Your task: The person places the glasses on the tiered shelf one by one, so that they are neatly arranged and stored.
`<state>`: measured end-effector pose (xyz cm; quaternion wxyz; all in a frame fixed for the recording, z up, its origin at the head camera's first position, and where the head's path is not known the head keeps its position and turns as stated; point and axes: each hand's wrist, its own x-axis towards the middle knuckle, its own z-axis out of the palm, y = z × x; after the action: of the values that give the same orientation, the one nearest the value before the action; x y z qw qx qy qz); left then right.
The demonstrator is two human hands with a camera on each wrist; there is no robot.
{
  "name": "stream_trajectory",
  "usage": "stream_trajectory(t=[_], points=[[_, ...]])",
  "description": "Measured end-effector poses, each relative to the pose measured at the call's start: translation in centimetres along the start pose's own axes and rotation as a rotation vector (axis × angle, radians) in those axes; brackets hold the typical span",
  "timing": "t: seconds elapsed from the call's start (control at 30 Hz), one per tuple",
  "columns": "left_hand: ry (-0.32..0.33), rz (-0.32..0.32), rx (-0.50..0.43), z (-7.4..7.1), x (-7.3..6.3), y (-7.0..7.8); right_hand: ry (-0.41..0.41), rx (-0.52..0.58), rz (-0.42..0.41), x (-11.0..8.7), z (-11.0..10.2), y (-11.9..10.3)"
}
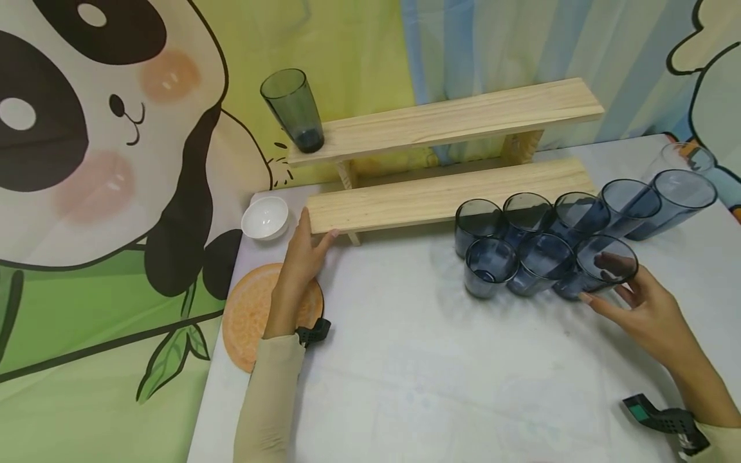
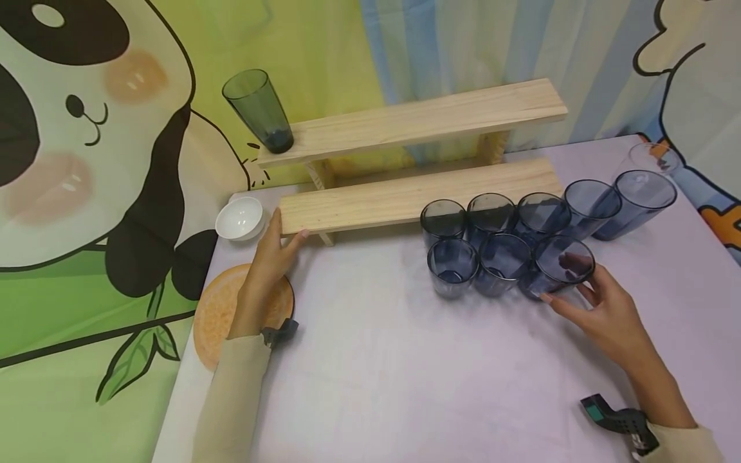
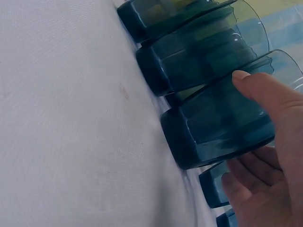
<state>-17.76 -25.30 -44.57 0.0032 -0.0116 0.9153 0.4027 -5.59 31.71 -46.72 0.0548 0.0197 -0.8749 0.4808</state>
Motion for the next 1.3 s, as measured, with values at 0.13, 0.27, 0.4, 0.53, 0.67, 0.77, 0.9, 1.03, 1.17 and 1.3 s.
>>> stream_trajectory(t=[0.13, 0.27, 0.4, 0.53, 0.67, 0.77, 0.9, 1.03, 1.17, 1.3], points=[[0.005, -0.008, 0.008, 0.03, 0.01, -0.10, -0.011, 0.047, -0.020, 0.23, 0.10, 0.15], [0.003, -0.015, 0.015, 0.03, 0.03, -0.08, -0.032, 0.067, -0.034, 0.25, 0.16, 0.27], [0.002, -0.024, 0.016, -0.04, 0.00, 0.02, -0.046, 0.083, -0.049, 0.28, 0.19, 0.29], [0.002, -0.027, 0.014, -0.06, -0.07, 0.02, -0.055, 0.076, -0.048, 0.32, 0.10, 0.31], [0.000, -0.027, 0.013, -0.03, -0.13, 0.07, -0.046, 0.051, -0.034, 0.26, 0.08, 0.37], [-0.003, -0.029, 0.015, -0.02, -0.14, 0.14, -0.035, 0.040, -0.030, 0.20, 0.14, 0.38], [-0.004, -0.027, 0.016, 0.02, -0.08, 0.17, -0.020, 0.031, -0.026, 0.10, 0.22, 0.33], [0.000, -0.019, 0.017, 0.04, 0.02, 0.18, 0.003, 0.024, -0.016, -0.09, 0.31, 0.29], [0.001, -0.022, 0.016, -0.03, 0.01, 0.15, 0.019, 0.026, -0.006, -0.26, 0.38, 0.17], [0.000, -0.024, 0.013, -0.06, -0.06, 0.17, 0.026, 0.006, 0.026, -0.52, 0.31, 0.05]])
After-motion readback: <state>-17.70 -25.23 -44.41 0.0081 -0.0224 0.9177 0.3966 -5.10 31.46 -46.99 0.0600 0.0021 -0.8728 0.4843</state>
